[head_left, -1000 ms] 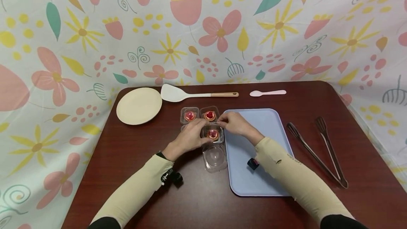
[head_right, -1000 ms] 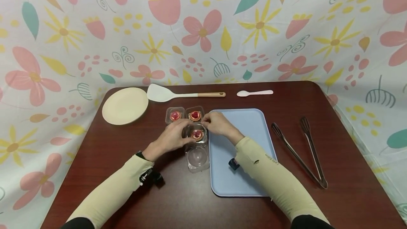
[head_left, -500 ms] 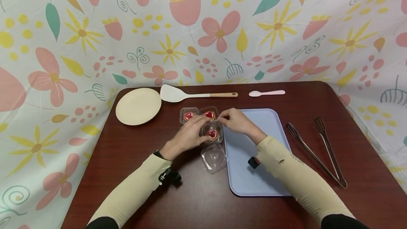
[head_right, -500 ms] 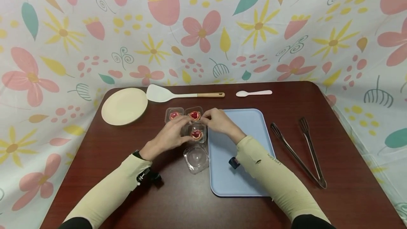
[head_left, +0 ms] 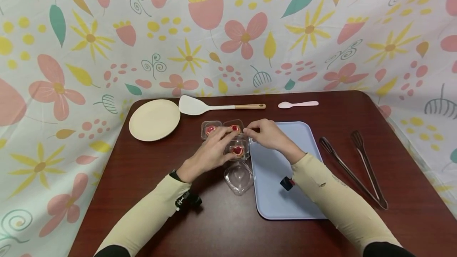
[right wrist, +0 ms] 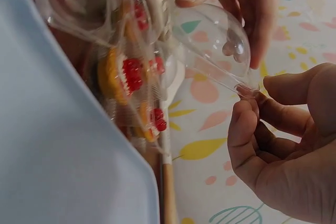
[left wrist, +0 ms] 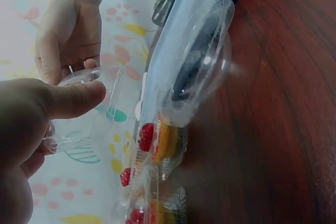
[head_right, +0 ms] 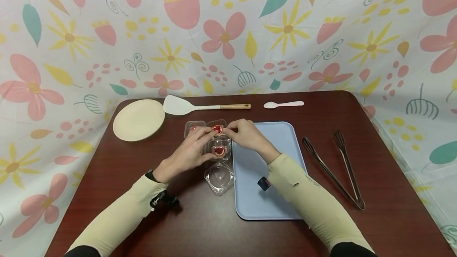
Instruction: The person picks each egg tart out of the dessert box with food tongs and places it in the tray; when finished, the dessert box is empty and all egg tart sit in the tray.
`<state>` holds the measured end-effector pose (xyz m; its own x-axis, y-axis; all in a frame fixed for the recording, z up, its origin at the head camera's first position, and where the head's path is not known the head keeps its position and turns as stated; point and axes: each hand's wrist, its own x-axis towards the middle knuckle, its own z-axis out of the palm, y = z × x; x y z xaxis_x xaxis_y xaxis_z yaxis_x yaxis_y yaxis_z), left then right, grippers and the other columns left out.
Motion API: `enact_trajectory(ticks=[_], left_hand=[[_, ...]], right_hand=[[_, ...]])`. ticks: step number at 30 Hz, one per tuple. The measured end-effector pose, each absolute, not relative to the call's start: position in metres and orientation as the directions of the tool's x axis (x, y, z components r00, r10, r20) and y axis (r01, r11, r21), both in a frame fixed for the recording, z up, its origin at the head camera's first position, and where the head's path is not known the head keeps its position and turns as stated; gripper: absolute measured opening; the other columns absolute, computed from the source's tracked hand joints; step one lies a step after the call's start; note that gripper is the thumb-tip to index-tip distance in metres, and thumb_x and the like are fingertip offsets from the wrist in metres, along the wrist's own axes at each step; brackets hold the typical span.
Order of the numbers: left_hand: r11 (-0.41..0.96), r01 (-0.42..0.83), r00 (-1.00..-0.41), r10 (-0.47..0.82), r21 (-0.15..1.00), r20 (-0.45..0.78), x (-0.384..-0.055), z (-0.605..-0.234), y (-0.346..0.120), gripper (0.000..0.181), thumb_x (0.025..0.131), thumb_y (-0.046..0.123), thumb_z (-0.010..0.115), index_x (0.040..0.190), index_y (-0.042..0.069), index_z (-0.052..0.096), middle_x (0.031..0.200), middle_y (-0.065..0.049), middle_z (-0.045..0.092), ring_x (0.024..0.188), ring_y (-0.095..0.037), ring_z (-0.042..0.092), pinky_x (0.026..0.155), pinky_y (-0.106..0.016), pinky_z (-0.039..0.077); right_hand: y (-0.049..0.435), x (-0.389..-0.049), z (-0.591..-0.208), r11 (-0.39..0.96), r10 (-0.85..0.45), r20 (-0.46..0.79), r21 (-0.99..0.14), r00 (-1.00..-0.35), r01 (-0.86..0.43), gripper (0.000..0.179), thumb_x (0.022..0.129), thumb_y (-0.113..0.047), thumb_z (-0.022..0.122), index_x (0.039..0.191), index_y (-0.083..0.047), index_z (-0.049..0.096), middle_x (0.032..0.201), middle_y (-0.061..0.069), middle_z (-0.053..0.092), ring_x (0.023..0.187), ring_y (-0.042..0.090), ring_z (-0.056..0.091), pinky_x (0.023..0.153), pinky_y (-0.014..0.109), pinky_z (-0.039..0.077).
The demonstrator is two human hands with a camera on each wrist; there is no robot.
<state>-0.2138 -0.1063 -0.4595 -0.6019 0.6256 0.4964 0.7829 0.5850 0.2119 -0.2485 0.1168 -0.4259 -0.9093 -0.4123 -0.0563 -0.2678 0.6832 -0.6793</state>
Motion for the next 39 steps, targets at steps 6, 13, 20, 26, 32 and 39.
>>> enact_trajectory(ticks=[6,13,20,26,32,39], left_hand=[[0.577,0.796,-0.574,0.627,0.181,0.526,-0.206,-0.454,-0.105,0.071,0.070,0.025,0.089,0.130,0.002,0.059,0.122,-0.012,0.055,0.115,-0.026,0.052,0.103,-0.042,0.042],[0.568,0.806,-0.557,0.633,0.167,0.537,-0.199,-0.447,-0.103,0.072,0.069,0.026,0.090,0.129,0.002,0.058,0.121,-0.012,0.053,0.113,-0.026,0.051,0.102,-0.043,0.041],[0.537,0.837,-0.489,0.647,0.106,0.585,-0.195,-0.446,-0.103,0.073,0.067,0.025,0.091,0.126,0.001,0.057,0.120,-0.013,0.052,0.113,-0.027,0.051,0.101,-0.042,0.041],[0.535,0.841,-0.465,0.644,0.078,0.608,-0.191,-0.445,-0.103,0.072,0.067,0.028,0.090,0.125,0.001,0.056,0.119,-0.014,0.053,0.112,-0.027,0.051,0.101,-0.041,0.042],[0.491,0.869,-0.407,0.647,0.056,0.645,-0.186,-0.442,-0.103,0.068,0.067,0.026,0.090,0.122,0.002,0.057,0.118,-0.014,0.053,0.112,-0.027,0.051,0.101,-0.040,0.043],[0.445,0.895,-0.332,0.659,0.006,0.675,-0.181,-0.439,-0.100,0.064,0.068,0.021,0.090,0.120,0.003,0.057,0.115,-0.014,0.053,0.109,-0.027,0.053,0.098,-0.039,0.045]], right_hand=[[0.119,-0.241,-0.419,0.643,-0.434,-0.023,-0.708,-0.900,-0.292,0.022,0.096,-0.031,0.061,0.094,-0.014,0.075,0.072,0.003,0.063,0.062,0.017,0.057,0.054,0.031,0.045],[0.122,-0.232,-0.413,0.591,-0.453,0.007,-0.746,-0.892,-0.306,0.017,0.095,-0.025,0.064,0.090,-0.013,0.074,0.072,0.002,0.063,0.063,0.017,0.056,0.055,0.032,0.046],[0.125,-0.224,-0.412,0.535,-0.457,-0.002,-0.800,-0.890,-0.273,0.020,0.093,-0.027,0.067,0.092,-0.008,0.071,0.073,0.003,0.060,0.063,0.018,0.054,0.054,0.029,0.044],[0.131,-0.221,-0.416,0.496,-0.473,-0.136,-0.858,-0.871,-0.135,0.039,0.095,-0.039,0.061,0.105,-0.001,0.067,0.084,0.015,0.067,0.074,0.024,0.063,0.069,0.035,0.053],[0.140,-0.219,-0.427,0.318,-0.641,-0.276,-0.945,-0.716,0.079,0.063,0.101,-0.043,0.048,0.121,0.016,0.056,0.107,0.028,0.066,0.097,0.032,0.067,0.087,0.044,0.055],[0.147,-0.214,-0.437,0.150,-0.807,-0.256,-0.960,-0.532,0.235,0.069,0.100,-0.049,0.047,0.122,0.017,0.054,0.104,0.015,0.071,0.097,0.022,0.068,0.090,0.043,0.054]])
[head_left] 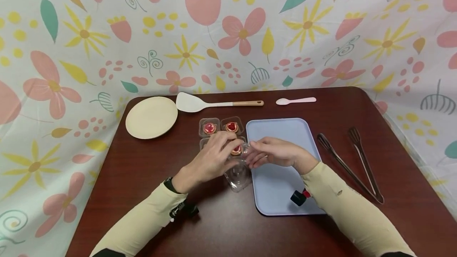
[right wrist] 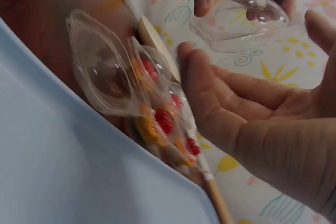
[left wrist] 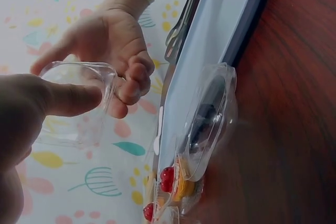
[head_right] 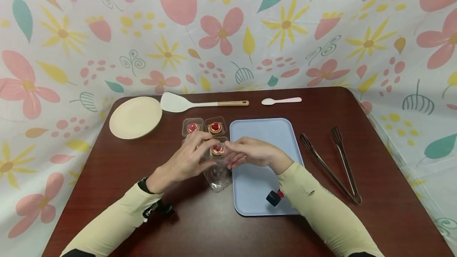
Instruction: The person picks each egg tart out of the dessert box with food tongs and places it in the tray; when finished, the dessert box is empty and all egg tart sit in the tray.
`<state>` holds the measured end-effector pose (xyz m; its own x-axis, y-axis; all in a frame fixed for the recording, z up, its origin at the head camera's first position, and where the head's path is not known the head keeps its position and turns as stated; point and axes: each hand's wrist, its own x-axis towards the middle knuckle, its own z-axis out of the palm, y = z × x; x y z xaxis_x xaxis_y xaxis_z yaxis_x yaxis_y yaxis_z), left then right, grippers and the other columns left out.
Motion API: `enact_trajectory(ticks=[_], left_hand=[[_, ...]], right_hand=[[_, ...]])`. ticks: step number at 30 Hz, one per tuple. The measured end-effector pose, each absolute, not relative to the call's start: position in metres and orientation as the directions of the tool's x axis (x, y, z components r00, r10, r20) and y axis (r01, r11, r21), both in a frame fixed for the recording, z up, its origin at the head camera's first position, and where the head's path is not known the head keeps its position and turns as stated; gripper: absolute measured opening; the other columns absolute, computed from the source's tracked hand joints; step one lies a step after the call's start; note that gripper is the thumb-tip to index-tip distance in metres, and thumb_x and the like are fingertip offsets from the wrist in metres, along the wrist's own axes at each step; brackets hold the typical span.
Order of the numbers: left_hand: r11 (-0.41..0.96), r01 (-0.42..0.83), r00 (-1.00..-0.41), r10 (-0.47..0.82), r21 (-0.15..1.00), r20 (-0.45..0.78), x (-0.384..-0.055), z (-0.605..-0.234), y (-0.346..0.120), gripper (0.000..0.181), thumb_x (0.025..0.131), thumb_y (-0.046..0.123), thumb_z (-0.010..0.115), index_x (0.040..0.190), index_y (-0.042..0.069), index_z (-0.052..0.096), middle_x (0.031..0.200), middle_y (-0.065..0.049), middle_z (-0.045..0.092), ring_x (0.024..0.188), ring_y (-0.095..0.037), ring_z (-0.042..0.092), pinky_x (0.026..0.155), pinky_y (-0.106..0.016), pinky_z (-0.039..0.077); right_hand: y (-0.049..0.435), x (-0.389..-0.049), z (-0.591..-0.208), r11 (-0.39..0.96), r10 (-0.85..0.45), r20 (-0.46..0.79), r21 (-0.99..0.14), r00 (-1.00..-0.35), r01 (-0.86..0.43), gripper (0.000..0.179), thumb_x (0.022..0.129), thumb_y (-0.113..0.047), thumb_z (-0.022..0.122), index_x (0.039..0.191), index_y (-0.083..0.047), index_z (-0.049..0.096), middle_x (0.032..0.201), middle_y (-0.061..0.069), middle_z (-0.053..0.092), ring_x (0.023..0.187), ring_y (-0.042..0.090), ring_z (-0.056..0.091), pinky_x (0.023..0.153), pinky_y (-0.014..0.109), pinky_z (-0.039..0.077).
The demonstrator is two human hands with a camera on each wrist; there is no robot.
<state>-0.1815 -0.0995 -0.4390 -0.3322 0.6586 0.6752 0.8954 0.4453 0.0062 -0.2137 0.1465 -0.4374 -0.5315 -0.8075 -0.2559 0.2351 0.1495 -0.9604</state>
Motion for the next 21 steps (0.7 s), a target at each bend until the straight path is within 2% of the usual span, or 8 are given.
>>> enact_trajectory(ticks=[4,9,15,18,21], left_hand=[[0.431,0.902,-0.318,0.668,-0.002,0.673,-0.179,-0.439,-0.099,0.061,0.069,0.017,0.088,0.119,0.004,0.056,0.113,-0.014,0.052,0.108,-0.027,0.053,0.095,-0.039,0.046],[0.413,0.911,-0.319,0.677,0.017,0.663,-0.175,-0.440,-0.100,0.059,0.070,0.012,0.086,0.120,0.005,0.056,0.115,-0.013,0.051,0.109,-0.026,0.051,0.095,-0.039,0.045],[0.421,0.907,-0.331,0.672,0.025,0.662,-0.172,-0.441,-0.102,0.058,0.071,0.012,0.086,0.121,0.005,0.056,0.117,-0.013,0.048,0.110,-0.026,0.050,0.095,-0.038,0.044],[0.434,0.899,-0.361,0.666,0.055,0.652,-0.170,-0.441,-0.103,0.063,0.073,0.016,0.086,0.125,0.004,0.053,0.120,-0.014,0.047,0.112,-0.027,0.049,0.098,-0.038,0.043],[0.444,0.888,-0.413,0.653,0.121,0.635,-0.168,-0.442,-0.105,0.074,0.071,0.022,0.088,0.131,0.002,0.049,0.124,-0.016,0.045,0.115,-0.027,0.047,0.100,-0.038,0.042]], right_hand=[[0.147,-0.215,-0.445,0.063,-0.859,-0.203,-0.953,-0.470,0.297,0.052,0.099,-0.044,0.052,0.116,0.003,0.066,0.100,0.007,0.072,0.094,0.016,0.067,0.088,0.038,0.053],[0.144,-0.215,-0.448,0.062,-0.878,-0.202,-0.947,-0.433,0.315,0.037,0.096,-0.042,0.056,0.108,-0.010,0.072,0.096,0.000,0.072,0.089,0.011,0.064,0.084,0.031,0.051],[0.139,-0.215,-0.444,0.092,-0.874,-0.221,-0.950,-0.433,0.300,0.034,0.094,-0.040,0.058,0.105,-0.012,0.072,0.094,-0.003,0.072,0.084,0.008,0.063,0.079,0.029,0.049],[0.139,-0.215,-0.442,0.091,-0.868,-0.215,-0.955,-0.448,0.282,0.032,0.094,-0.039,0.058,0.104,-0.012,0.072,0.094,-0.003,0.072,0.085,0.008,0.063,0.080,0.030,0.049],[0.139,-0.215,-0.440,0.106,-0.851,-0.220,-0.961,-0.478,0.254,0.034,0.093,-0.036,0.061,0.105,-0.005,0.070,0.090,-0.004,0.069,0.082,0.008,0.061,0.078,0.028,0.049]])
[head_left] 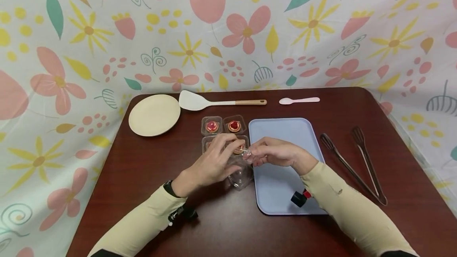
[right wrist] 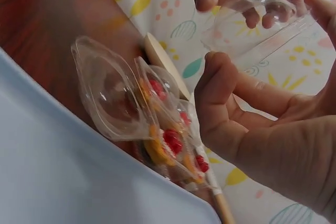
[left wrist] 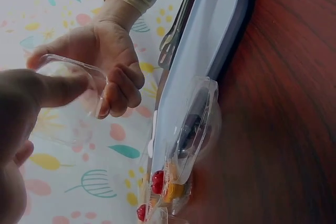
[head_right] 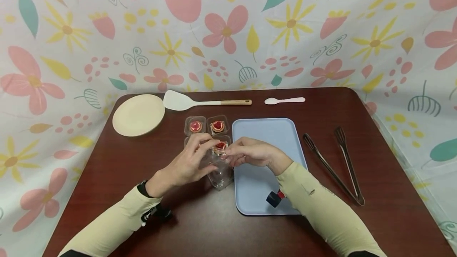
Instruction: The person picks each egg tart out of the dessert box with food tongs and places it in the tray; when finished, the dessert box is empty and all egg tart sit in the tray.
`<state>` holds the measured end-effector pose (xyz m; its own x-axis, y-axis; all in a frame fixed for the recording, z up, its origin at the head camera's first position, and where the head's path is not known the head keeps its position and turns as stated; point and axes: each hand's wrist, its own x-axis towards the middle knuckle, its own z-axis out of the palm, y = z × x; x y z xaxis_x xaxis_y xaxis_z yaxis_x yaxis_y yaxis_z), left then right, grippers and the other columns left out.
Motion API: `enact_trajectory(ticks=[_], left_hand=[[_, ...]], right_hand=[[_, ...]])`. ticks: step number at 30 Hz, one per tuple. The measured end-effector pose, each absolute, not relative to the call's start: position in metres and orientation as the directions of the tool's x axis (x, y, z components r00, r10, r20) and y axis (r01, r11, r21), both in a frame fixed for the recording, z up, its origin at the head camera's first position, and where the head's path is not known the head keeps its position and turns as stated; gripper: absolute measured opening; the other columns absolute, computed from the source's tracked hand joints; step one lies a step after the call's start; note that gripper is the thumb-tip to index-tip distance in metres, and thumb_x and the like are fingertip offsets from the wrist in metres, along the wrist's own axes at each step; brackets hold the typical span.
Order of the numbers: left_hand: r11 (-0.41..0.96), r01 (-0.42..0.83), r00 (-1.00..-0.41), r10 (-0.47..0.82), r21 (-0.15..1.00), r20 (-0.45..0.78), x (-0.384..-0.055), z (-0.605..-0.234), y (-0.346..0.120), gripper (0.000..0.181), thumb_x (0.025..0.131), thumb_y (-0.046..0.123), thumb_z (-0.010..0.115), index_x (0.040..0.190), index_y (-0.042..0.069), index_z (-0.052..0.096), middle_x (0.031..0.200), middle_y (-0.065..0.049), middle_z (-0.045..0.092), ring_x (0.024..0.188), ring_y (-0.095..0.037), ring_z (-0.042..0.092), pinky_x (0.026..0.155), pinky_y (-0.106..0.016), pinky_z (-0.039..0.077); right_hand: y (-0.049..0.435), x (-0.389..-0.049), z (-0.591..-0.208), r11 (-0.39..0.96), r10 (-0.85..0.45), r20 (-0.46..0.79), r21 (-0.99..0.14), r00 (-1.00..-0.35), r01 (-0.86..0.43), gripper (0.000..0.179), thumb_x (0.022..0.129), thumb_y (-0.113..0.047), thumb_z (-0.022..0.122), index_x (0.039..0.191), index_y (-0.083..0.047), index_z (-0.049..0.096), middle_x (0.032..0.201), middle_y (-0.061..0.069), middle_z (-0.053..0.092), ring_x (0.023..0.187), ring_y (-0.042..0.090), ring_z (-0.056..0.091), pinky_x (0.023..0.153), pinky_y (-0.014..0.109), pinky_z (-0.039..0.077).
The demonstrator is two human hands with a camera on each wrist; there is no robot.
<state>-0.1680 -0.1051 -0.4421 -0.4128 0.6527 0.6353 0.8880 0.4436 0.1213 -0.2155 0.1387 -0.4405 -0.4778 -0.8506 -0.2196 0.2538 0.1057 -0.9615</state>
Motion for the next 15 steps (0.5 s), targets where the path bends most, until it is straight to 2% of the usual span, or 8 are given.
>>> enact_trajectory(ticks=[4,6,11,15], left_hand=[[0.455,0.851,-0.513,0.618,0.261,0.596,-0.165,-0.443,-0.107,0.089,0.068,0.033,0.090,0.137,0.001,0.043,0.131,-0.017,0.044,0.123,-0.027,0.044,0.105,-0.038,0.040],[0.475,0.812,-0.581,0.596,0.340,0.554,-0.163,-0.443,-0.108,0.093,0.069,0.038,0.088,0.141,0.002,0.041,0.136,-0.015,0.043,0.127,-0.025,0.042,0.107,-0.038,0.040],[0.538,0.668,-0.741,0.548,0.515,0.388,-0.158,-0.439,-0.109,0.093,0.073,0.050,0.081,0.145,0.009,0.038,0.142,-0.009,0.042,0.132,-0.020,0.041,0.107,-0.041,0.040],[0.559,0.586,-0.794,0.540,0.587,0.280,-0.157,-0.435,-0.109,0.086,0.077,0.052,0.076,0.143,0.010,0.042,0.141,-0.005,0.047,0.131,-0.018,0.044,0.108,-0.042,0.040]], right_hand=[[0.140,-0.214,-0.435,0.168,-0.803,-0.246,-0.967,-0.542,0.191,0.047,0.089,-0.031,0.066,0.112,0.010,0.062,0.084,-0.003,0.065,0.077,0.010,0.058,0.074,0.026,0.049],[0.140,-0.213,-0.432,0.210,-0.780,-0.261,-0.965,-0.568,0.155,0.053,0.087,-0.030,0.069,0.116,0.014,0.059,0.088,-0.001,0.065,0.080,0.011,0.058,0.075,0.027,0.049],[0.142,-0.210,-0.426,0.268,-0.759,-0.265,-0.960,-0.595,0.086,0.055,0.085,-0.027,0.073,0.120,0.013,0.059,0.106,0.005,0.066,0.094,0.017,0.061,0.084,0.030,0.050],[0.143,-0.207,-0.422,0.272,-0.760,-0.231,-0.962,-0.607,0.026,0.054,0.083,-0.023,0.075,0.121,0.012,0.059,0.106,0.011,0.065,0.092,0.020,0.060,0.082,0.029,0.052]])
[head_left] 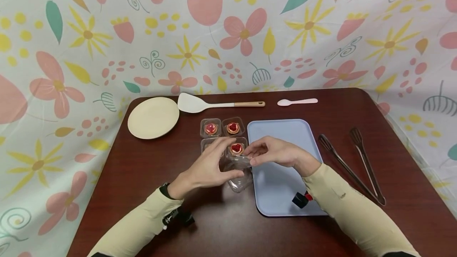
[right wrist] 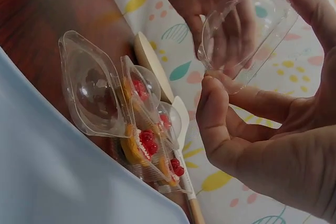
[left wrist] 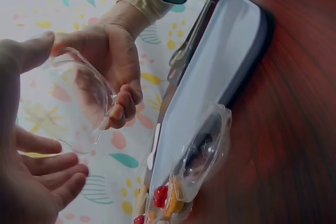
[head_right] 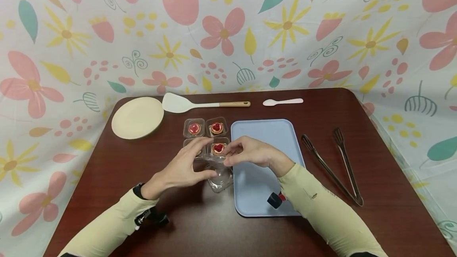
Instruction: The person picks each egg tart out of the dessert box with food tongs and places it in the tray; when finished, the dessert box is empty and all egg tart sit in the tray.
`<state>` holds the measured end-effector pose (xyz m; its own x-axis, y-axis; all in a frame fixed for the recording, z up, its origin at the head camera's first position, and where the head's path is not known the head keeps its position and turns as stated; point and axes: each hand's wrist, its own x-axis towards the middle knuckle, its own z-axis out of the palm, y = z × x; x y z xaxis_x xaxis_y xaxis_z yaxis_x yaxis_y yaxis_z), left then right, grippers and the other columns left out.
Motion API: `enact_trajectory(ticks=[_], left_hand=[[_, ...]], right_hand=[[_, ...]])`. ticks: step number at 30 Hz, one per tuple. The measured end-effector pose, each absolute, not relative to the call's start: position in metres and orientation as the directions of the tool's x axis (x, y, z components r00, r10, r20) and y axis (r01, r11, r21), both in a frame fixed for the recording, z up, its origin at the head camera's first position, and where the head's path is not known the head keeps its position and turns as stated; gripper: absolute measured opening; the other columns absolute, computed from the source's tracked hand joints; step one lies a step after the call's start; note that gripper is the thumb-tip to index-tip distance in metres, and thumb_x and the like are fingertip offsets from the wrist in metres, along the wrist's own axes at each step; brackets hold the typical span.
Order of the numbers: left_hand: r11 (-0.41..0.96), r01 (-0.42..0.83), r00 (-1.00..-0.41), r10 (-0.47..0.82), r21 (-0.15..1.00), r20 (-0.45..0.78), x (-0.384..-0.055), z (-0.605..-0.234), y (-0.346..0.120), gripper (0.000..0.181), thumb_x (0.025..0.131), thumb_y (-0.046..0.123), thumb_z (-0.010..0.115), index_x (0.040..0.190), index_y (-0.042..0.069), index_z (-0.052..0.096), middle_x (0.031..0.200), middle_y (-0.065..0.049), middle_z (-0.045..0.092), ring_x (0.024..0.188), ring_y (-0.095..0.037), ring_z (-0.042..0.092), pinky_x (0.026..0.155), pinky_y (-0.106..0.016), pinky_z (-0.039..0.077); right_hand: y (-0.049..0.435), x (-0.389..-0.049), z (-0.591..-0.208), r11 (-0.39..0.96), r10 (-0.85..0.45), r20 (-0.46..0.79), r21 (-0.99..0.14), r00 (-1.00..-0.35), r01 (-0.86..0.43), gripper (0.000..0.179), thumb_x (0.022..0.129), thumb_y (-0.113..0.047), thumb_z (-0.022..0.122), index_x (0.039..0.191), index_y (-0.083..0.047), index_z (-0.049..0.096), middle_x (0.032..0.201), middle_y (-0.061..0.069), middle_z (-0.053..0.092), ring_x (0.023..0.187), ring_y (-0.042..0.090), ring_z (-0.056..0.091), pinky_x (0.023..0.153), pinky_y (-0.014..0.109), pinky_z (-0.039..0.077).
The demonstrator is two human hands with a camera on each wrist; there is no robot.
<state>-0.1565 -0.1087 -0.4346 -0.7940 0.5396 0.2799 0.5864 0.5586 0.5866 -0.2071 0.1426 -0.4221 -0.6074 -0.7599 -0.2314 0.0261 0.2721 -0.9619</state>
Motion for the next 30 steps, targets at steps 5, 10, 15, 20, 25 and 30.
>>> enact_trajectory(ticks=[5,10,15,20,25,30], left_hand=[[0.565,0.555,-0.804,0.553,0.610,0.219,-0.156,-0.431,-0.110,0.077,0.078,0.050,0.074,0.139,0.008,0.049,0.131,-0.005,0.056,0.123,-0.019,0.052,0.105,-0.040,0.042],[0.561,0.546,-0.802,0.566,0.622,0.194,-0.156,-0.431,-0.111,0.067,0.081,0.049,0.071,0.133,0.010,0.055,0.122,-0.004,0.061,0.115,-0.020,0.056,0.100,-0.041,0.044],[0.555,0.561,-0.792,0.576,0.614,0.203,-0.156,-0.431,-0.111,0.060,0.081,0.047,0.071,0.128,0.010,0.060,0.118,-0.001,0.061,0.109,-0.017,0.057,0.098,-0.042,0.044],[0.531,0.580,-0.770,0.605,0.618,0.203,-0.156,-0.432,-0.111,0.056,0.080,0.043,0.073,0.124,0.010,0.062,0.114,0.001,0.059,0.106,-0.013,0.056,0.094,-0.036,0.047],[0.528,0.611,-0.744,0.637,0.590,0.201,-0.155,-0.432,-0.111,0.058,0.078,0.044,0.076,0.125,0.012,0.062,0.115,0.001,0.057,0.105,-0.013,0.055,0.091,-0.032,0.048],[0.521,0.630,-0.716,0.676,0.576,0.172,-0.150,-0.436,-0.112,0.059,0.077,0.042,0.078,0.124,0.011,0.060,0.115,-0.001,0.054,0.103,-0.015,0.054,0.087,-0.030,0.048]], right_hand=[[0.141,-0.204,-0.419,0.290,-0.758,-0.198,-0.956,-0.622,-0.049,0.052,0.081,-0.017,0.077,0.122,0.011,0.059,0.100,0.013,0.065,0.086,0.019,0.060,0.076,0.027,0.053],[0.140,-0.199,-0.417,0.347,-0.751,-0.163,-0.922,-0.640,-0.172,0.051,0.078,-0.018,0.078,0.123,0.002,0.063,0.104,0.011,0.065,0.091,0.029,0.059,0.082,0.035,0.051],[0.141,-0.195,-0.418,0.356,-0.758,-0.103,-0.893,-0.645,-0.276,0.051,0.077,-0.021,0.080,0.122,-0.003,0.065,0.102,0.008,0.064,0.094,0.033,0.057,0.084,0.039,0.051],[0.140,-0.190,-0.419,0.371,-0.756,-0.045,-0.851,-0.653,-0.372,0.053,0.075,-0.025,0.082,0.122,-0.006,0.065,0.099,0.006,0.064,0.090,0.021,0.058,0.080,0.031,0.050],[0.139,-0.183,-0.420,0.386,-0.758,0.005,-0.803,-0.653,-0.455,0.054,0.073,-0.028,0.083,0.120,-0.009,0.066,0.097,0.008,0.062,0.088,0.023,0.057,0.077,0.030,0.049],[0.135,-0.172,-0.423,0.422,-0.760,0.047,-0.722,-0.648,-0.548,0.057,0.070,-0.033,0.085,0.119,-0.011,0.066,0.099,0.004,0.061,0.087,0.019,0.056,0.075,0.028,0.048]])
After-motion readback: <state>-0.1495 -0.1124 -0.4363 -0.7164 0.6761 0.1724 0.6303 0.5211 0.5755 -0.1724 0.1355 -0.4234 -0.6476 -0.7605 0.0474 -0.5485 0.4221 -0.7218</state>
